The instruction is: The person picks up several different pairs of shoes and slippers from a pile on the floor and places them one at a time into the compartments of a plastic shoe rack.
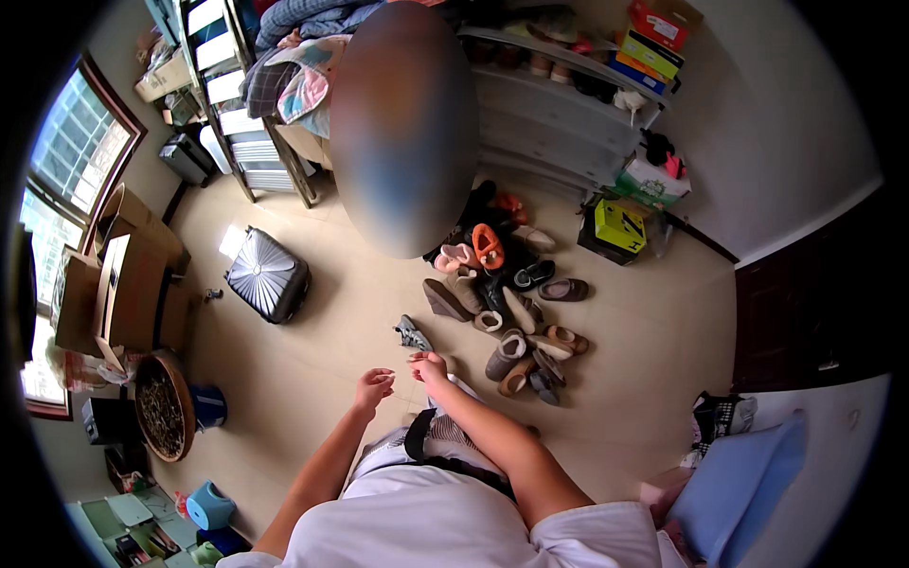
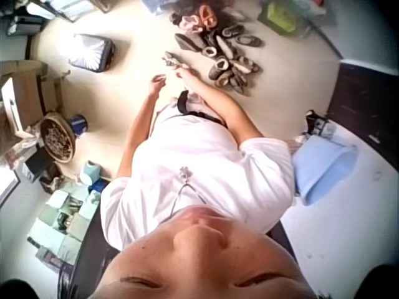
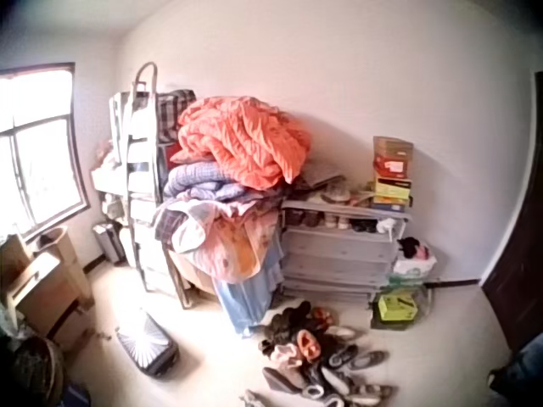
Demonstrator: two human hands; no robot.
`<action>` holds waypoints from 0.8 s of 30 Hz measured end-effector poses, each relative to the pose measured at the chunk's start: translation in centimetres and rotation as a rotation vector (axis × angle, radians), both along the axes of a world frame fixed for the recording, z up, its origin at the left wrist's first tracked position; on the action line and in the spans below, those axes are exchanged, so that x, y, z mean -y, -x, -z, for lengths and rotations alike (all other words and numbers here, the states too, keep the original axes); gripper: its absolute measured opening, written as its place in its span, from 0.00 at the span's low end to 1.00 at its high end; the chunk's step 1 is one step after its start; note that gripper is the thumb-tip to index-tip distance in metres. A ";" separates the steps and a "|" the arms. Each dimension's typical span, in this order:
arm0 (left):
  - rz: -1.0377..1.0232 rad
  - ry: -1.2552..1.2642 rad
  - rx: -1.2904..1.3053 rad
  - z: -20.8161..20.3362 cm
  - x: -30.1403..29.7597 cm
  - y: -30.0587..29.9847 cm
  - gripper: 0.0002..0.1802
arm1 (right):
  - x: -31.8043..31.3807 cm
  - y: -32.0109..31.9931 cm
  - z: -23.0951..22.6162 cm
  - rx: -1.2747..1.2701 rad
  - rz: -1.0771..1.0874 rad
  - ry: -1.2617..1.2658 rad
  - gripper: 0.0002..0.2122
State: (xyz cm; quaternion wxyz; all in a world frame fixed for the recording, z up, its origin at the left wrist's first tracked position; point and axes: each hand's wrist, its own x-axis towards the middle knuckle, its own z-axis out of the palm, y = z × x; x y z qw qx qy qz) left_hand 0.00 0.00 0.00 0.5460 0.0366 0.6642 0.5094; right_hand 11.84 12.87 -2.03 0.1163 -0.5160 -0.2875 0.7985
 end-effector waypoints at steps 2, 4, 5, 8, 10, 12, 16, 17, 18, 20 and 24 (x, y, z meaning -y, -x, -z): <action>-0.008 -0.023 -0.050 -0.1 -0.3 0.8 0.08 | 0.1 0.4 -0.9 0.001 0.008 -0.020 0.10; -0.016 -0.055 -0.066 -0.3 -3.3 1.1 0.07 | -2.6 0.6 -1.6 -0.024 0.045 -0.023 0.10; -0.033 -0.083 -0.076 -0.5 -4.7 1.2 0.06 | -4.0 0.7 -2.0 -0.042 0.074 -0.022 0.10; 0.034 -0.106 -0.096 -1.2 -9.1 1.8 0.05 | -8.4 1.2 -2.0 -0.068 0.164 -0.030 0.10; 0.043 -0.106 -0.084 -1.1 -10.8 1.6 0.05 | -9.7 0.8 -1.9 -0.086 0.202 -0.023 0.10; 0.047 -0.108 -0.070 -1.0 -12.3 1.3 0.05 | -10.8 0.6 -1.9 -0.101 0.236 -0.019 0.10; 0.087 -0.075 -0.052 -1.0 -14.8 0.5 0.05 | -12.6 0.0 -1.6 -0.062 0.267 0.008 0.10; 0.085 -0.085 -0.041 -0.9 -15.4 0.3 0.05 | -13.2 -0.1 -1.4 -0.055 0.268 0.013 0.09; 0.090 -0.088 -0.051 -0.8 -16.0 0.2 0.06 | -13.7 -0.1 -1.4 -0.073 0.297 0.021 0.09; 0.112 -0.078 -0.033 -0.8 -16.5 0.6 0.07 | -14.1 0.0 -1.3 -0.063 0.312 0.044 0.08; 0.139 -0.096 -0.015 -0.4 -18.9 2.3 0.07 | -16.1 0.8 -0.4 -0.046 0.328 0.056 0.07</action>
